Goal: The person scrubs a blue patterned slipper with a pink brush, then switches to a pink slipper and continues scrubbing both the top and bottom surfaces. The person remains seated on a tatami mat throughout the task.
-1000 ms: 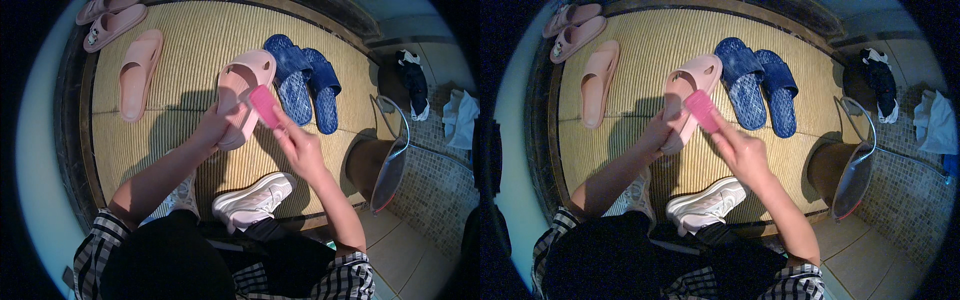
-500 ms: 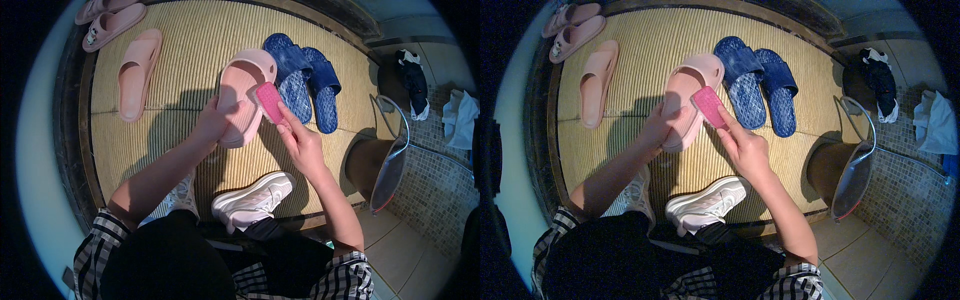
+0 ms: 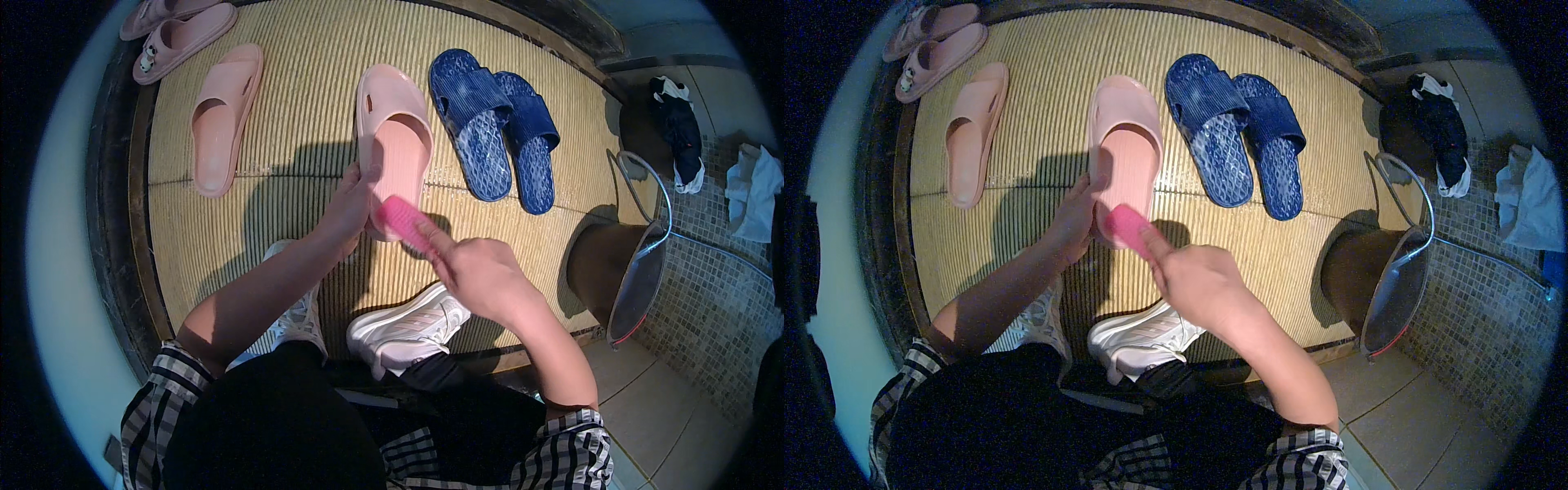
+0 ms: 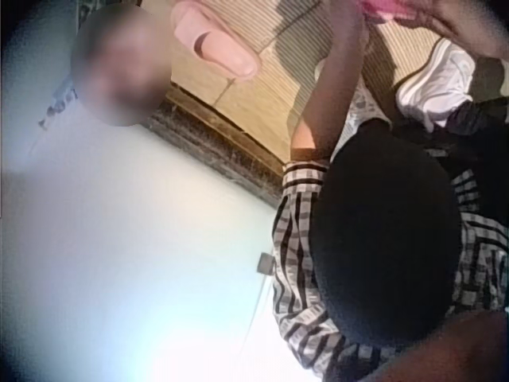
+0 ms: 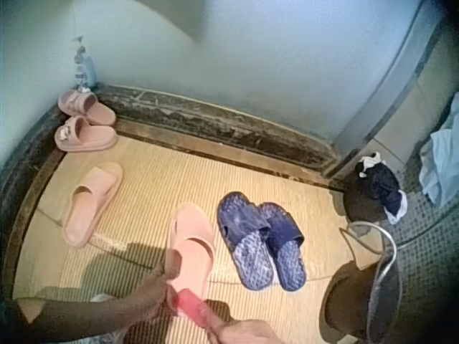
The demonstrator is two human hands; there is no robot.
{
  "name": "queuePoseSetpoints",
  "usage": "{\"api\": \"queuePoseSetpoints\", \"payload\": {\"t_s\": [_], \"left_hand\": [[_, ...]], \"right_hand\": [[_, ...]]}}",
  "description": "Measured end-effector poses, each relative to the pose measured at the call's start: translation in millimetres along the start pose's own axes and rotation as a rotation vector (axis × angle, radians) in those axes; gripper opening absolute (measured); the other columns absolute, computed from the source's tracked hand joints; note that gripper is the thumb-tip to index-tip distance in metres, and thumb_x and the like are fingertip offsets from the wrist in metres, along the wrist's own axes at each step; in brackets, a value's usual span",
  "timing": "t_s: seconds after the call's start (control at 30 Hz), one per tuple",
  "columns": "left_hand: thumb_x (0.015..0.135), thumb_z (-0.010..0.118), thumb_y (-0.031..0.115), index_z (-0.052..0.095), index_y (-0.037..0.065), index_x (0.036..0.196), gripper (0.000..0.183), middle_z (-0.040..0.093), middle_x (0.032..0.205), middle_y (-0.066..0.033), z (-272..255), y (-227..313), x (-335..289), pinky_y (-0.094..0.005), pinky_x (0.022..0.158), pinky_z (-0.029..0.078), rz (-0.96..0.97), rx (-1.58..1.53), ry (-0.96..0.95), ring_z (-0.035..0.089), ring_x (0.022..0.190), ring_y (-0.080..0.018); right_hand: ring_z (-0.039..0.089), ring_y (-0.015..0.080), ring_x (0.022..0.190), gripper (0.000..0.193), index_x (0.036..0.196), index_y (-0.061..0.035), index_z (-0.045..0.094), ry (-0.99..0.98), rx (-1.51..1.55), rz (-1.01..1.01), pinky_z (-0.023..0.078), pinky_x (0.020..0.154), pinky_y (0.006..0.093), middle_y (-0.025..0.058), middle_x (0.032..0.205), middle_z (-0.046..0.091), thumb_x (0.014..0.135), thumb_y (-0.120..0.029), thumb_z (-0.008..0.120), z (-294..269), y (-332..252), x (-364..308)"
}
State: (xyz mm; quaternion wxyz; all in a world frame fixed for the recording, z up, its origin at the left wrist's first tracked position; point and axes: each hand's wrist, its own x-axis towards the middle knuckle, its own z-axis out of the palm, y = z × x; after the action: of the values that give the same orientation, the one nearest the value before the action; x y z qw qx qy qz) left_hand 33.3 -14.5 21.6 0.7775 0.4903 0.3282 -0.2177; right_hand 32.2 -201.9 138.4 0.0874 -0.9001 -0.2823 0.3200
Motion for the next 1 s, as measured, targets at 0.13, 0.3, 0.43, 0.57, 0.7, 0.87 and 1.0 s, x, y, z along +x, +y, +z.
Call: {"api": "queuePoseSetpoints", "payload": {"t_s": [0.13,0.3,0.43,0.57,0.7,0.87,1.0], "left_hand": [[0.102,0.046,0.036,0.037,0.004,0.140,0.050,0.057,0.121,-0.0122,5.9,4.8,-11.5,-0.0388,0.086,0.055,-0.027,-0.116,-0.067,0.063,0.103,-0.0218],[0.103,0.046,0.035,0.036,0.005,0.141,0.050,0.056,0.127,-0.0109,17.1,-4.0,-9.7,-0.0374,0.087,0.055,-0.045,-0.094,-0.171,0.063,0.107,-0.0190],[0.102,0.046,0.031,0.034,0.006,0.142,0.048,0.056,0.128,-0.0094,0.1,-9.8,-2.8,-0.0386,0.087,0.055,0.011,-0.144,-0.169,0.061,0.111,-0.0209],[0.102,0.048,0.031,0.036,0.006,0.139,0.046,0.056,0.126,-0.0110,5.4,-2.6,-11.2,-0.0395,0.090,0.055,-0.026,-0.187,-0.090,0.061,0.110,-0.0235],[0.102,0.050,0.032,0.037,0.007,0.139,0.046,0.056,0.127,-0.0098,3.8,-2.0,-5.0,-0.0398,0.090,0.055,-0.027,-0.203,-0.179,0.061,0.111,-0.0237],[0.103,0.047,0.035,0.035,0.006,0.142,0.051,0.053,0.132,-0.0108,13.1,5.9,-12.6,-0.0399,0.095,0.053,-0.026,-0.242,-0.205,0.059,0.118,-0.0229],[0.101,0.048,0.045,0.034,0.006,0.143,0.059,0.052,0.134,-0.0113,15.9,12.6,-13.7,-0.0415,0.098,0.051,0.019,-0.291,-0.205,0.057,0.120,-0.0236]], "right_hand": [[0.067,0.0363,0.067,0.046,0.142,-0.0078,0.044,-0.058,-0.015,0.086,0.054,0.062,0.0476,0.0180,0.073,0.068,0.099,-0.027,0.044,-11.0,-9.2,5.3],[0.065,0.0384,0.061,0.052,0.149,-0.0152,0.037,0.156,-0.051,0.282,0.052,0.059,0.0492,0.0196,0.065,0.064,0.100,-0.030,0.048,14.3,9.5,21.5],[0.068,0.0386,0.075,0.052,0.143,-0.0017,0.041,-0.186,-0.003,0.090,0.054,0.068,0.0488,0.0229,0.081,0.069,0.093,-0.015,0.045,-14.3,-11.1,8.3],[0.068,0.0382,0.075,0.054,0.143,0.0014,0.041,-0.208,0.004,0.094,0.054,0.068,0.0485,0.0221,0.081,0.069,0.090,-0.011,0.045,-20.6,-20.6,2.6],[0.068,0.0380,0.071,0.050,0.144,-0.0048,0.042,0.040,0.042,0.221,0.054,0.065,0.0483,0.0205,0.077,0.069,0.097,-0.023,0.045,-0.1,-7.6,17.3],[0.066,0.0385,0.074,0.064,0.147,-0.0168,0.038,0.133,0.122,0.188,0.053,0.072,0.0482,0.0208,0.079,0.067,0.088,-0.021,0.061,-9.5,6.3,13.4],[0.066,0.0358,0.079,0.066,0.144,-0.0201,0.042,0.150,0.054,0.234,0.053,0.071,0.0448,0.0179,0.086,0.065,0.083,-0.013,0.064,-27.1,14.0,6.0]]}}
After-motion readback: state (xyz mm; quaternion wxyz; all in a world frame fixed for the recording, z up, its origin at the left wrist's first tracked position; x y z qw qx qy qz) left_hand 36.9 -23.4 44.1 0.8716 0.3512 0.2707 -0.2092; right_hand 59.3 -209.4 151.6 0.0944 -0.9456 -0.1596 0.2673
